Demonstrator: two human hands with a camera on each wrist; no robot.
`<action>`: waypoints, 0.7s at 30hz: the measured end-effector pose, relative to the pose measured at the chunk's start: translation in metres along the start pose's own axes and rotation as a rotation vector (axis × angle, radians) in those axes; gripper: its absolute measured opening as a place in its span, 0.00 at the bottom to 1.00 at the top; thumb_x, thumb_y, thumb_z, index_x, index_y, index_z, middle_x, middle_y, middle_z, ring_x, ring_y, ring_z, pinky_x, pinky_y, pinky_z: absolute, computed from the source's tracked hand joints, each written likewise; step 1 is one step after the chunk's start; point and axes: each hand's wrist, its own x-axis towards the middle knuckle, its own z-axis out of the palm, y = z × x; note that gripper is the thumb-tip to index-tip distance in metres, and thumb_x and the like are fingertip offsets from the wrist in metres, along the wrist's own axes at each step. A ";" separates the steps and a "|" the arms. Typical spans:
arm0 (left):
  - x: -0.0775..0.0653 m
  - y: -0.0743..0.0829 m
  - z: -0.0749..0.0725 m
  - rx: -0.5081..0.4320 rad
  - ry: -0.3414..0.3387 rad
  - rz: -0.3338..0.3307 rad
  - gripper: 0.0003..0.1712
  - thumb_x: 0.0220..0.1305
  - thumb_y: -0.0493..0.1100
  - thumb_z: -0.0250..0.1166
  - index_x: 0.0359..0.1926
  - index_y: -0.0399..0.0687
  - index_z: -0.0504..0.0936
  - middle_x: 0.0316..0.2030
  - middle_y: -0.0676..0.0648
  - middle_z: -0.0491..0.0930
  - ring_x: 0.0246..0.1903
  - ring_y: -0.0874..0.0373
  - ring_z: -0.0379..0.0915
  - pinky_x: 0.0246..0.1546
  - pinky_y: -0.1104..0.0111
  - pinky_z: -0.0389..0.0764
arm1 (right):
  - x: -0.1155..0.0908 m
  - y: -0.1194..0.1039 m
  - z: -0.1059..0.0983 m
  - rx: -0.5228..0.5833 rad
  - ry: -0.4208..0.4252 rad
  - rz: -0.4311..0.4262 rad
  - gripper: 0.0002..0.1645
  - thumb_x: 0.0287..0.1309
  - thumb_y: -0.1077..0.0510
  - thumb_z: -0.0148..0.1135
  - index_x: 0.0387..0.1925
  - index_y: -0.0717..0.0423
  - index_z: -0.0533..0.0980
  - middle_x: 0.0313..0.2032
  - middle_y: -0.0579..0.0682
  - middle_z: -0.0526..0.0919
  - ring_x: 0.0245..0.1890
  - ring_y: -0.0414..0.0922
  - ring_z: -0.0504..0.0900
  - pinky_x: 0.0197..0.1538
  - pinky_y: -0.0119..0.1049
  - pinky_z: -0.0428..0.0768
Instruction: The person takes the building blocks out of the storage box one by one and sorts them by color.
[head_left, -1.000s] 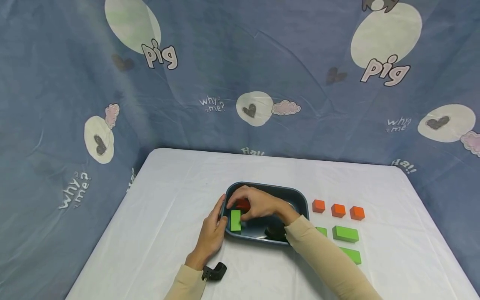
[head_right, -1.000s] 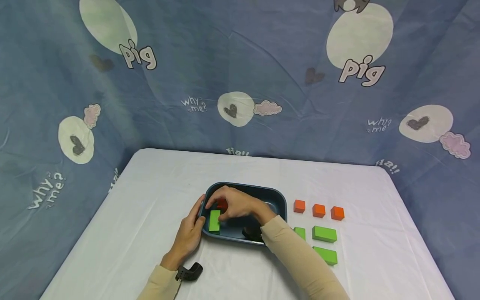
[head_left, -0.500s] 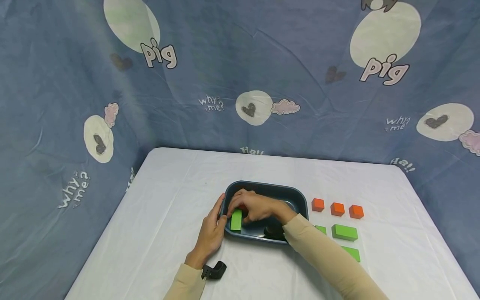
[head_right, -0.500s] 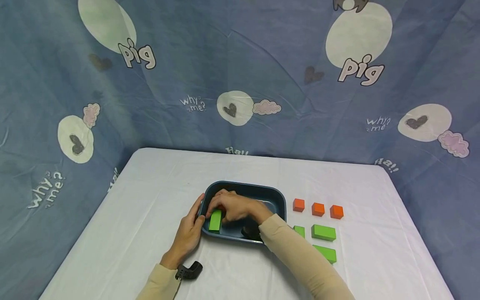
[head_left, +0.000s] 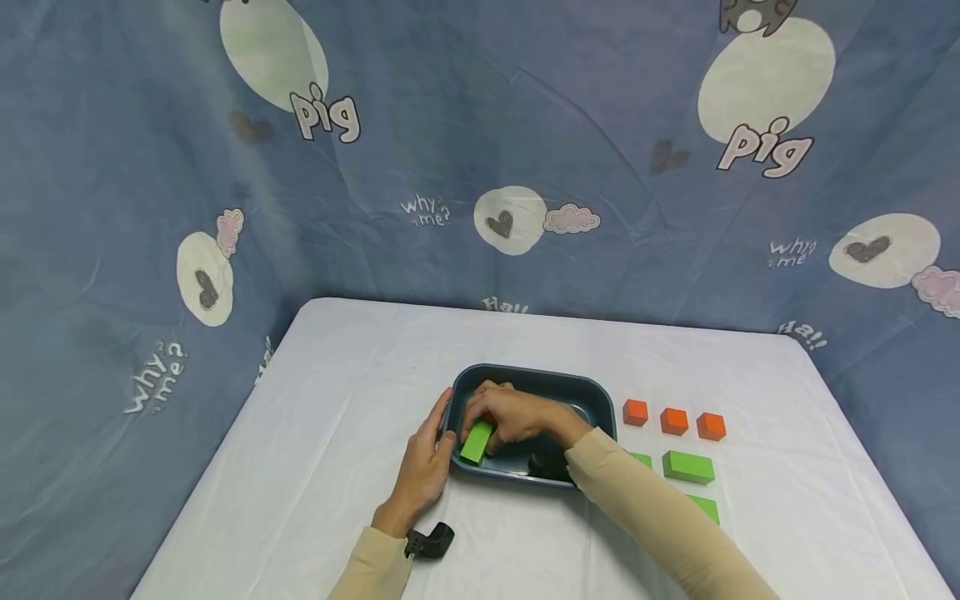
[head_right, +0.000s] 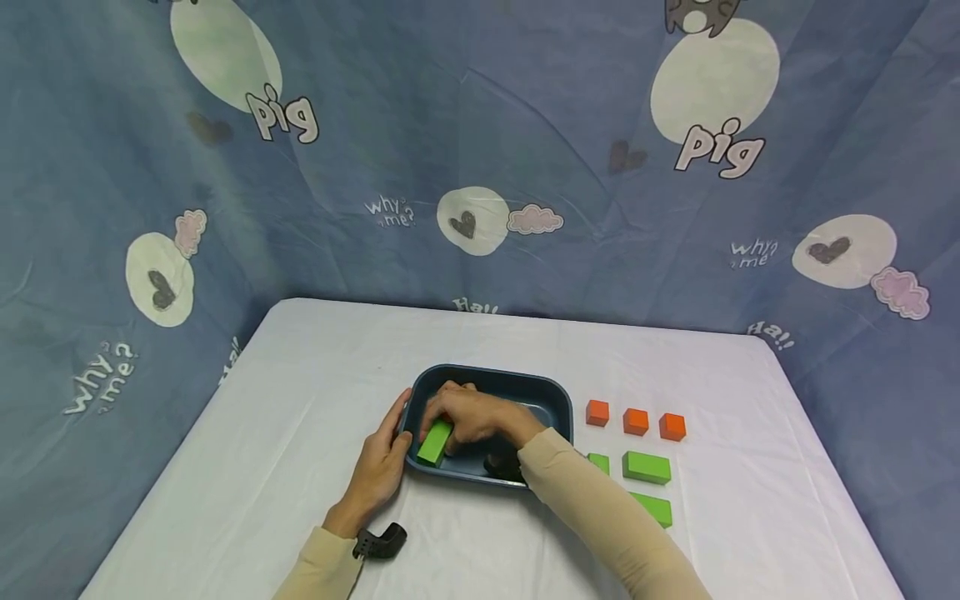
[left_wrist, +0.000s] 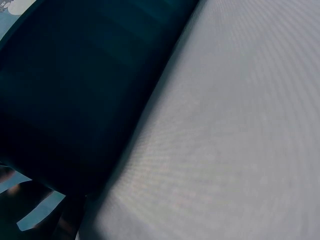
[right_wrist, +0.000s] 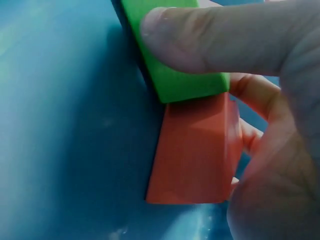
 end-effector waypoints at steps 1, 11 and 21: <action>0.000 0.000 0.000 0.000 0.001 -0.001 0.34 0.75 0.35 0.53 0.79 0.42 0.58 0.69 0.35 0.69 0.59 0.43 0.76 0.59 0.44 0.73 | 0.000 -0.001 -0.001 0.006 0.003 0.000 0.26 0.43 0.65 0.81 0.45 0.41 0.88 0.47 0.30 0.82 0.56 0.40 0.68 0.57 0.45 0.63; -0.001 0.000 0.002 0.007 -0.011 -0.013 0.36 0.72 0.32 0.53 0.79 0.42 0.58 0.70 0.35 0.68 0.59 0.44 0.76 0.57 0.46 0.75 | -0.007 -0.004 -0.009 0.042 0.018 -0.003 0.26 0.45 0.67 0.80 0.45 0.39 0.87 0.46 0.28 0.82 0.56 0.39 0.69 0.60 0.40 0.69; 0.000 0.000 0.002 0.018 0.016 0.017 0.33 0.76 0.36 0.54 0.78 0.41 0.59 0.69 0.34 0.68 0.62 0.42 0.73 0.62 0.44 0.71 | -0.019 -0.008 -0.027 0.101 0.097 -0.064 0.24 0.49 0.68 0.77 0.48 0.47 0.87 0.45 0.36 0.83 0.51 0.40 0.75 0.54 0.40 0.77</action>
